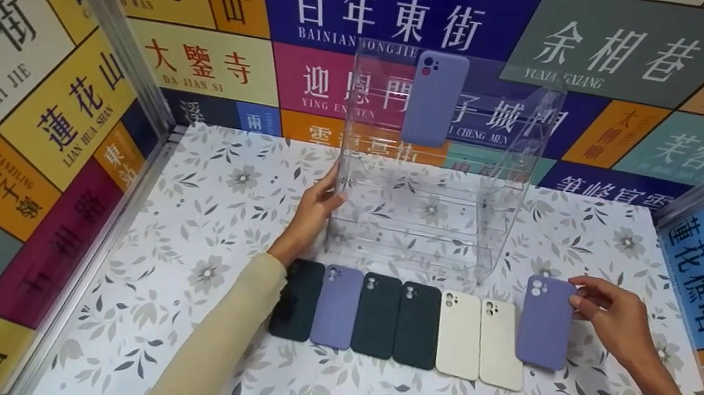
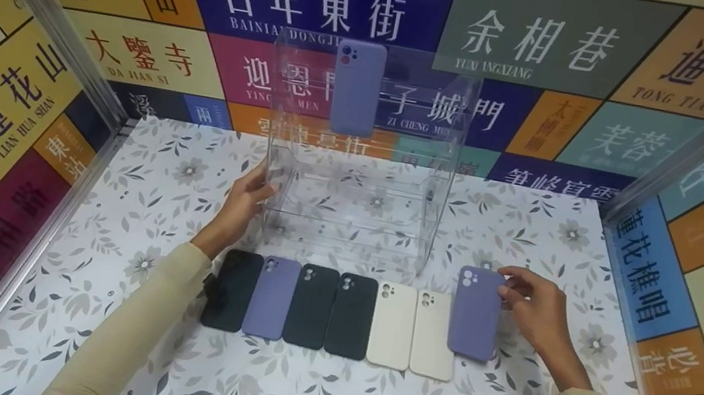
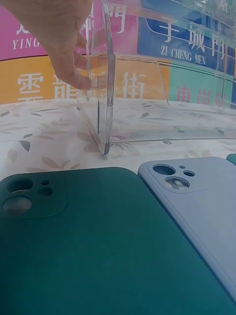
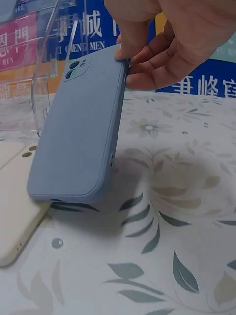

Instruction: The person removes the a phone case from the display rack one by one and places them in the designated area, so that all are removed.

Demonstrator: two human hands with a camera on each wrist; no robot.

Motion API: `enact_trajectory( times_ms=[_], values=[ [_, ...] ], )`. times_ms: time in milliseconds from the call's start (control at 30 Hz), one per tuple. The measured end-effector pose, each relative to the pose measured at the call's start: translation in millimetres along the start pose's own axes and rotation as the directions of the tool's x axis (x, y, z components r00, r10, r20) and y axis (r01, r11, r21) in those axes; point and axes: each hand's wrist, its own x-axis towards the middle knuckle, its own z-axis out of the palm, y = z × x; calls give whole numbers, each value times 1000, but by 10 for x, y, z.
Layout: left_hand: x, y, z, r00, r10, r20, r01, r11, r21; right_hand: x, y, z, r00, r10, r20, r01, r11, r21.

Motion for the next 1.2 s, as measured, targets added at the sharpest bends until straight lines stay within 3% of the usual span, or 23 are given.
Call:
enact_trajectory(
  times_ms=[267, 567, 867, 1200],
  values=[
    [-9, 6, -4, 1000, 0, 2, 0, 1000, 5, -93, 184, -40, 994, 72, 82, -77, 996, 51],
    [-10, 8, 3, 1000, 0, -4, 0, 1000, -11, -157, 340, 9, 986, 100, 134, -114, 988, 101],
    [-7, 1, 13, 1000, -22, -3, 22, 1000, 0, -169, 402, 121, 979, 126, 163, -136, 989, 50],
    [-5, 9, 6, 1000, -4, -2, 4, 1000, -11, -188, 455, 214, 970, 163, 178, -165, 986, -7]
  ],
)
